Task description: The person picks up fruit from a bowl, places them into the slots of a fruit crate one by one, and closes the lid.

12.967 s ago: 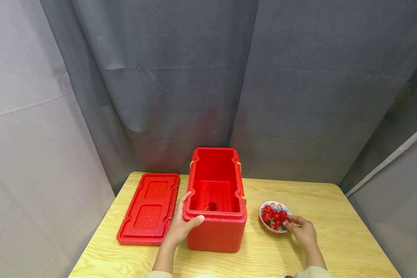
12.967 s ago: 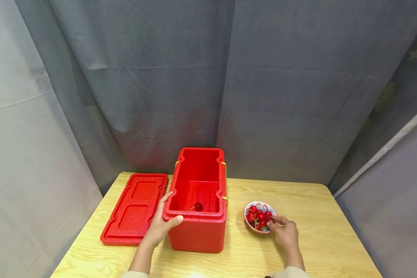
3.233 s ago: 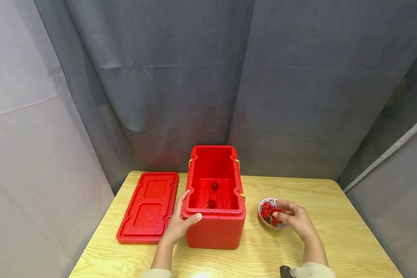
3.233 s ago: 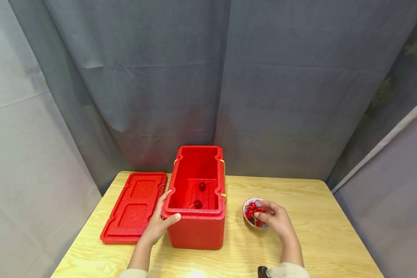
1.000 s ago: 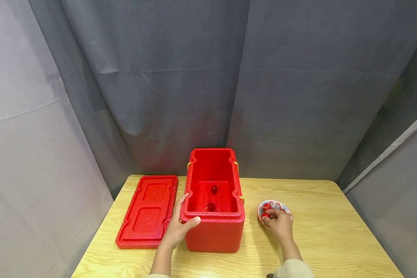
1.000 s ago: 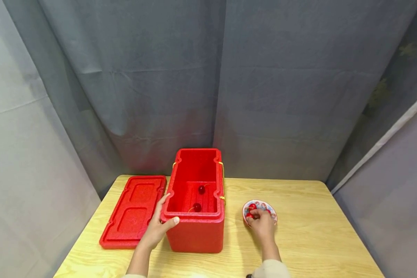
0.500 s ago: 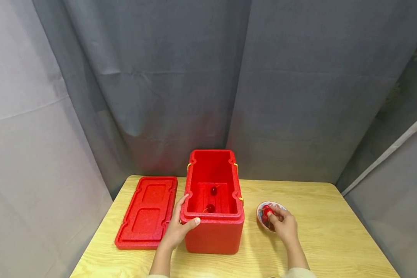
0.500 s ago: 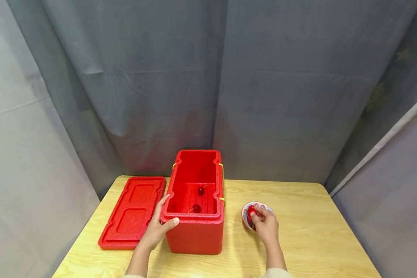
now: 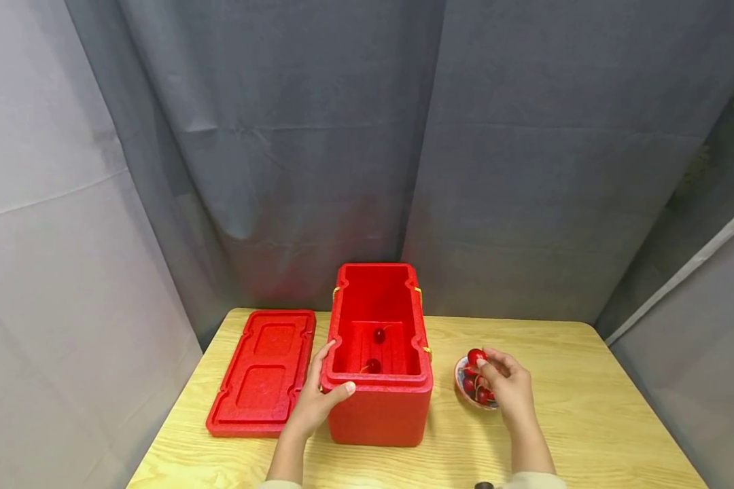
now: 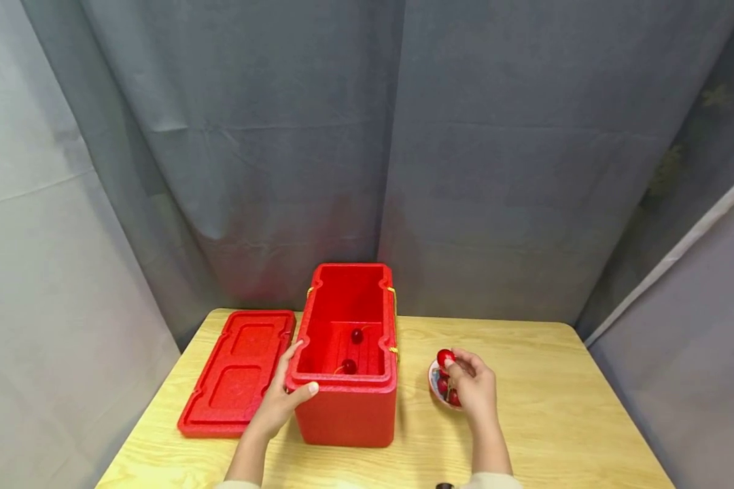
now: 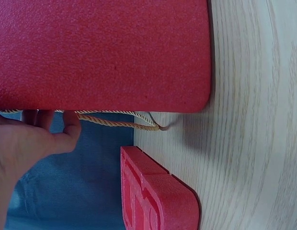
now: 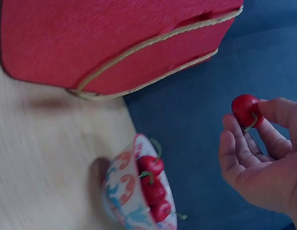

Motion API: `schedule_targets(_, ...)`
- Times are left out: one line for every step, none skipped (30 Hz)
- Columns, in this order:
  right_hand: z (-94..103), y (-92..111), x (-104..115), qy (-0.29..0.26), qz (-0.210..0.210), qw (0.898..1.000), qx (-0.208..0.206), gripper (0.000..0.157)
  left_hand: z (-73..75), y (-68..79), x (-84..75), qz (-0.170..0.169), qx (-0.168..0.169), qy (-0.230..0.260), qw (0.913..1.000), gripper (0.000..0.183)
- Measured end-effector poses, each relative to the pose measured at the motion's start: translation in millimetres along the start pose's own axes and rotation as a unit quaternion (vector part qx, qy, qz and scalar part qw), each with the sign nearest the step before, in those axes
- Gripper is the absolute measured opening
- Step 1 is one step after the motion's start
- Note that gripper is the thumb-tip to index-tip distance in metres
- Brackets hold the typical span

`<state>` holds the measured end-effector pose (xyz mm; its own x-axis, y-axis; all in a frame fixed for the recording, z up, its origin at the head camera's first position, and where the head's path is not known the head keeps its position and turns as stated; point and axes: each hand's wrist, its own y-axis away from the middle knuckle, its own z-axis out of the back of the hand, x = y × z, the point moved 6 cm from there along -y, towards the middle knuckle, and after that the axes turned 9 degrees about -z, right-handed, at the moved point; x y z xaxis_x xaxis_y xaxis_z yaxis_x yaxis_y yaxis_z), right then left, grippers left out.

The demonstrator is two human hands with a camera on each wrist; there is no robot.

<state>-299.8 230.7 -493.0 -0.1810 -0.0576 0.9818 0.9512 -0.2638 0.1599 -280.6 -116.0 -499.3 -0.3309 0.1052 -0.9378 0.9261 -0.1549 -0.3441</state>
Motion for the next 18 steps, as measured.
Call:
schedule_targets(-0.4, 0, 3, -0.004, 0.002, 1.0, 0.0, 0.036, 0.0, -0.2, 0.0, 0.0, 0.0, -0.002, 1.0, 0.08)
schedule_targets(-0.7, 1, 7, -0.006, 0.003, 1.0, -0.001, 0.037, -0.1, -0.5, 0.1, -0.002, 0.001, -0.002, 1.0, 0.081)
schedule_targets(-1.1, 1, 10, -0.005, 0.006, 1.0, -0.001, 0.037, -0.2, -0.8, 0.0, -0.004, 0.002, -0.001, 1.0, 0.08)
schedule_targets(-1.7, 2, 12, 0.0, 0.007, 1.0, -0.001, 0.038, 0.0, -0.4, -0.3, -0.005, 0.001, -0.001, 1.0, 0.08)
schedule_targets(-2.4, 3, 15, 0.002, 0.01, 1.0, -0.001, 0.038, 0.2, -0.2, -0.1, -0.006, 0.001, 0.002, 1.0, 0.08)
schedule_targets(-3.2, 4, 18, 0.006, 0.012, 1.0, 0.0, 0.038, 0.2, 0.0, -0.3, -0.007, 0.003, 0.003, 1.0, 0.08)
schedule_targets(-4.2, 5, 21, 0.012, 0.015, 1.0, 0.002, 0.039, 0.3, 0.1, -0.4, -0.007, 0.003, 0.005, 1.0, 0.08)
schedule_targets(-5.4, 6, 23, 0.017, 0.018, 1.0, 0.005, 0.04, 0.4, 0.0, -0.8, -0.007, 0.004, 0.006, 1.0, 0.08)
schedule_targets(-6.7, 6, 26, 0.023, 0.021, 0.999, 0.008, 0.041, 0.4, 0.1, -1.3, -0.004, 0.003, 0.008, 1.0, 0.08)
schedule_targets(-8.2, 7, 29, 0.028, 0.023, 0.999, 0.011, 0.042, 0.5, 0.3, -2.2, -0.002, 0.003, 0.006, 1.0, 0.08)
schedule_targets(-9.8, 8, 31, 0.031, 0.025, 0.999, 0.015, 0.043, 0.5, 0.4, -3.4, 0.001, 0.002, 0.004, 1.0, 0.08)
schedule_targets(-11.5, 8, 34, 0.036, 0.026, 0.999, 0.019, 0.044, 0.2, 0.6, -5.6, 0.004, 0.002, 0.003, 1.0, 0.08)
schedule_targets(-13.1, 8, 36, 0.04, 0.026, 0.999, 0.022, 0.045, -0.7, 0.8, -9.2, 0.004, 0.003, 0.003, 1.0, 0.08)
schedule_targets(-14.8, 8, 39, 0.039, 0.026, 0.999, 0.024, 0.045, -1.6, 1.1, -12.7, 0.005, 0.004, 0.002, 1.0, 0.081)
schedule_targets(-16.4, 8, 42, 0.039, 0.027, 0.998, 0.027, 0.045, -2.6, 1.3, -15.9, 0.006, 0.005, 0.002, 1.0, 0.081)
schedule_targets(-17.9, 7, 45, 0.037, 0.029, 0.998, 0.03, 0.044, -3.5, 1.5, -18.6, 0.007, 0.005, 0.001, 1.0, 0.081)
schedule_targets(-19.2, 7, 48, 0.033, 0.031, 0.998, 0.033, 0.043, -4.6, 1.6, -21.5, 0.005, 0.005, 0.002, 1.0, 0.081)
schedule_targets(-20.4, 6, 52, 0.03, 0.036, 0.998, 0.034, 0.043, -5.5, 1.7, -23.4, 0.004, 0.006, 0.005, 1.0, 0.081)
